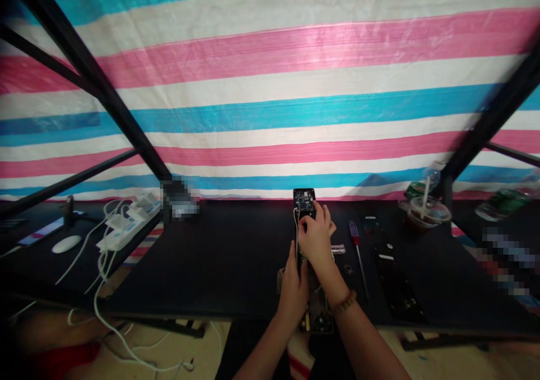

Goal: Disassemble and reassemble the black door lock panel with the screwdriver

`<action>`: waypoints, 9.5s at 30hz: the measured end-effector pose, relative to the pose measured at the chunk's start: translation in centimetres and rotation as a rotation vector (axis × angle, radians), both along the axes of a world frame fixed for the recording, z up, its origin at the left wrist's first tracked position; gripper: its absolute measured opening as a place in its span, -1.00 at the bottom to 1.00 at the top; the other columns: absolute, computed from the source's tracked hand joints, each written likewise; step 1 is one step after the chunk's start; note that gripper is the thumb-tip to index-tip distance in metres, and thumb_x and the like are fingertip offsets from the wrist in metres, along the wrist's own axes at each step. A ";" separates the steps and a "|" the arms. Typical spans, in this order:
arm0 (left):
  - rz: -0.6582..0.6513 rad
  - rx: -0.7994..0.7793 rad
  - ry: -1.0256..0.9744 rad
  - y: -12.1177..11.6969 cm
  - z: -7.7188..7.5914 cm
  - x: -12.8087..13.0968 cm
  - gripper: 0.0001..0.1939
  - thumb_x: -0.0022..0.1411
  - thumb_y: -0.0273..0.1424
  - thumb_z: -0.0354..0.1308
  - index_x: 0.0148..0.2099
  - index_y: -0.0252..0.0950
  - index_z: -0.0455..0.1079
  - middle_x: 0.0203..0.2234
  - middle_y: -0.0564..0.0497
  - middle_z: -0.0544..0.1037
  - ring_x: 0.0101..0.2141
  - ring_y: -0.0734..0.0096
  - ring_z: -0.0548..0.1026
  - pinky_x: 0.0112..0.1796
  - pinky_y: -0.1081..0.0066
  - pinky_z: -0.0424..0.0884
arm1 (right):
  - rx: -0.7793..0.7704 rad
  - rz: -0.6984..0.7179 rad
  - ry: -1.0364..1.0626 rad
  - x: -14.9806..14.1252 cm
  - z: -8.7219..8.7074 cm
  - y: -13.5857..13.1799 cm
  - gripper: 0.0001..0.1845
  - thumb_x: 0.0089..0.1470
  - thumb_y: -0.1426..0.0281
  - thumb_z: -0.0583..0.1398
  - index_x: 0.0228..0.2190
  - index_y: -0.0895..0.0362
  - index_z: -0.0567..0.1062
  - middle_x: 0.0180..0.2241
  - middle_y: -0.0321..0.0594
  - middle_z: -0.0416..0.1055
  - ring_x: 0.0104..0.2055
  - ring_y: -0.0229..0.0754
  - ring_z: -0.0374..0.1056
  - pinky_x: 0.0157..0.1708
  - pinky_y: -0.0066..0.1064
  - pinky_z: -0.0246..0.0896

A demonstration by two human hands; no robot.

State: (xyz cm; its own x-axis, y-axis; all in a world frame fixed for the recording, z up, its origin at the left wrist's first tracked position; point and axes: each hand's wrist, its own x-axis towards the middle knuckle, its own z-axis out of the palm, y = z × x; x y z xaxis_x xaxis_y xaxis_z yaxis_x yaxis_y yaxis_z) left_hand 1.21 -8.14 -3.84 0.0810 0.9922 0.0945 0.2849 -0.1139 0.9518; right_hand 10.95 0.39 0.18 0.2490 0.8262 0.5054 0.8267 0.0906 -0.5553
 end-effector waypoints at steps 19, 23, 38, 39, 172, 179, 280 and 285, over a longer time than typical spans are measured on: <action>0.020 0.011 -0.039 -0.3 -0.2 -0.1 -0.43 0.47 -0.35 -0.23 0.46 -0.31 0.00 0.38 -0.14 0.22 0.35 0.33 0.19 0.31 0.25 0.14 | -0.415 0.001 -0.418 2.4 2.5 -0.3 -0.54 0.29 0.48 0.02 0.18 0.17 0.34 -0.20 0.01 0.44 -0.31 0.00 0.51 -0.35 -0.31 0.29; 0.011 0.017 -0.045 -0.3 -0.4 0.0 -0.42 0.48 -0.35 -0.24 0.47 -0.37 -0.02 0.38 -0.17 0.20 0.36 0.33 0.18 0.31 0.27 0.12 | -0.492 0.012 -0.542 1.7 3.8 0.5 -0.61 0.32 0.52 -0.07 0.09 0.24 0.37 -0.14 0.13 0.41 -0.25 0.05 0.55 -0.36 -0.32 0.30; 0.037 0.017 -0.078 -0.1 -0.7 0.1 -0.42 0.47 -0.33 -0.18 0.46 -0.30 0.02 0.38 -0.13 0.22 0.36 0.27 0.19 0.32 0.23 0.09 | -0.583 0.151 -0.566 4.8 6.6 4.8 -0.75 0.25 0.45 0.08 -0.18 0.12 0.56 -0.14 0.00 0.57 -0.08 0.00 0.51 -0.17 -0.34 0.28; 0.036 0.019 -0.082 -0.1 -0.7 0.1 -0.42 0.47 -0.32 -0.18 0.46 -0.30 0.02 0.38 -0.13 0.22 0.35 0.28 0.19 0.31 0.24 0.10 | -0.575 0.157 -0.577 4.8 6.6 5.0 -0.75 0.25 0.46 0.08 -0.17 0.14 0.55 -0.14 0.01 0.57 -0.08 0.01 0.51 -0.18 -0.34 0.27; -0.013 -0.018 -0.266 0.1 -1.1 -1.0 -0.36 0.31 -0.33 0.10 0.40 -0.24 0.13 0.31 -0.14 0.33 0.28 0.18 0.31 0.27 0.23 0.20 | -0.140 0.026 1.197 3.4 -8.4 -5.2 -0.37 -0.17 -0.06 0.39 -0.14 0.09 0.65 -0.02 -0.13 0.59 0.14 0.12 0.41 0.25 -0.06 0.19; 0.008 -0.026 -0.242 0.0 -1.0 -1.0 -0.37 0.30 -0.33 0.11 0.39 -0.19 0.16 0.31 -0.10 0.35 0.28 0.17 0.31 0.26 0.22 0.22 | -0.134 0.029 1.198 3.4 -8.4 -5.1 -0.37 -0.18 -0.07 0.39 -0.15 0.09 0.66 -0.03 -0.13 0.60 0.14 0.12 0.41 0.26 -0.05 0.17; -0.013 -0.012 -0.280 0.1 -1.5 -1.0 -0.37 0.33 -0.33 0.09 0.40 -0.27 0.12 0.32 -0.18 0.31 0.29 0.14 0.29 0.29 0.16 0.17 | -0.149 0.036 1.223 3.2 -7.9 -5.3 -0.37 -0.17 -0.07 0.39 -0.15 0.09 0.66 -0.06 -0.14 0.61 0.10 0.12 0.44 0.19 -0.09 0.26; -0.014 -0.018 -0.281 0.1 -1.5 -1.0 -0.37 0.34 -0.34 0.08 0.41 -0.27 0.11 0.33 -0.18 0.30 0.30 0.15 0.28 0.30 0.17 0.16 | -0.137 0.044 1.213 3.3 -8.0 -5.2 -0.36 -0.19 -0.08 0.40 -0.16 0.09 0.66 -0.05 -0.13 0.61 0.11 0.13 0.43 0.21 -0.08 0.23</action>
State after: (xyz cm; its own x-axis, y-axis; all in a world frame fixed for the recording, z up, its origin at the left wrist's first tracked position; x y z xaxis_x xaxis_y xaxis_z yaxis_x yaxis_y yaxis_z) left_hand 0.25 -8.06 -5.33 0.0682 0.9929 0.0977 0.0081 -0.0985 0.9951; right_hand 14.29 -4.84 -7.78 0.4690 0.8740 -0.1271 -0.2363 -0.0145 -0.9716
